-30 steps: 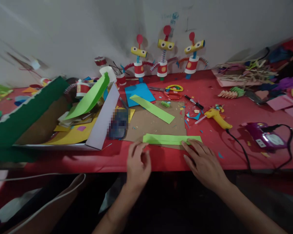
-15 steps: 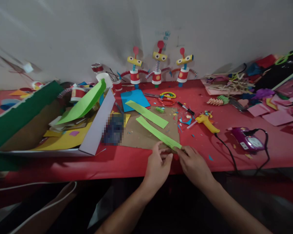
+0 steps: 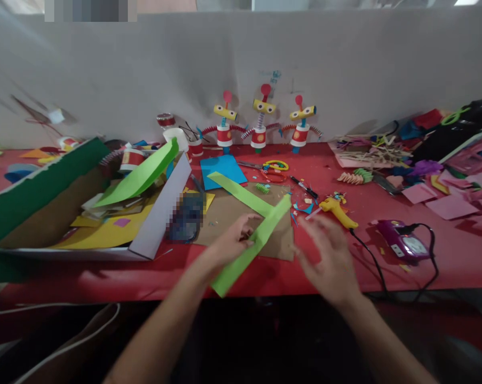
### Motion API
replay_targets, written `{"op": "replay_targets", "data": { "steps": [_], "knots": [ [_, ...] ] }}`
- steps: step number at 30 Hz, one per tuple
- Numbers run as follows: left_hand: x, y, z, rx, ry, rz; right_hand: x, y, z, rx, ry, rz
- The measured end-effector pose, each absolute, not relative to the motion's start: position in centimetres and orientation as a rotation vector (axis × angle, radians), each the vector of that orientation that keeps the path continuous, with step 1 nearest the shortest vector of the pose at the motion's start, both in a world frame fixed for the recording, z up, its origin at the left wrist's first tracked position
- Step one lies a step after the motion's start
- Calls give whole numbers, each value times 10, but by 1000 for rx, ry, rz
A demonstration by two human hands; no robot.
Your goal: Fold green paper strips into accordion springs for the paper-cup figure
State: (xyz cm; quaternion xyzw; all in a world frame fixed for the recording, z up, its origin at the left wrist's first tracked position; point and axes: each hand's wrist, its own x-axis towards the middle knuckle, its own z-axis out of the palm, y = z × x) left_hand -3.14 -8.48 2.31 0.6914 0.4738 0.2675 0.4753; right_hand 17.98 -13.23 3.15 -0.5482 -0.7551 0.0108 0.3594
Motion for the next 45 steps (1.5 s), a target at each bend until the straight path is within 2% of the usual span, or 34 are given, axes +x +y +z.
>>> {"op": "replay_targets", "data": {
  "steps": [2, 6, 8, 11, 14, 18, 26, 31, 34, 45],
  "knots": [
    [-47, -68, 39, 1823, 1025, 439, 196, -113, 32, -1410, -1809, 198],
    [-56, -36, 48, 2054, 888, 161, 211, -88, 9, -1434, -1734, 770],
    [-51, -29, 40, 2172, 855, 138, 211, -85, -6, -1472, -1633, 935],
    [-33, -34, 24, 2409, 1037, 301, 209, -85, -20, -1531, -1515, 993],
    [-8, -51, 9, 2593, 1079, 507, 208, -82, -22, -1549, -1553, 957],
    [14, -70, -9, 2633, 974, 464, 218, -76, -25, -1563, -1654, 833],
    [18, -78, -12, 2704, 1076, 440, 237, -90, -12, -1513, -2221, 70],
    [30, -74, 5, 2862, 1037, 325, 238, -94, -8, -1254, -2411, 150],
    [31, -69, 9, 2960, 947, 229, 241, -91, -10, -1279, -2430, 107],
    [27, -60, 6, 2996, 909, 296, 234, -90, -2, -1350, -2593, -110]
  ]
}}
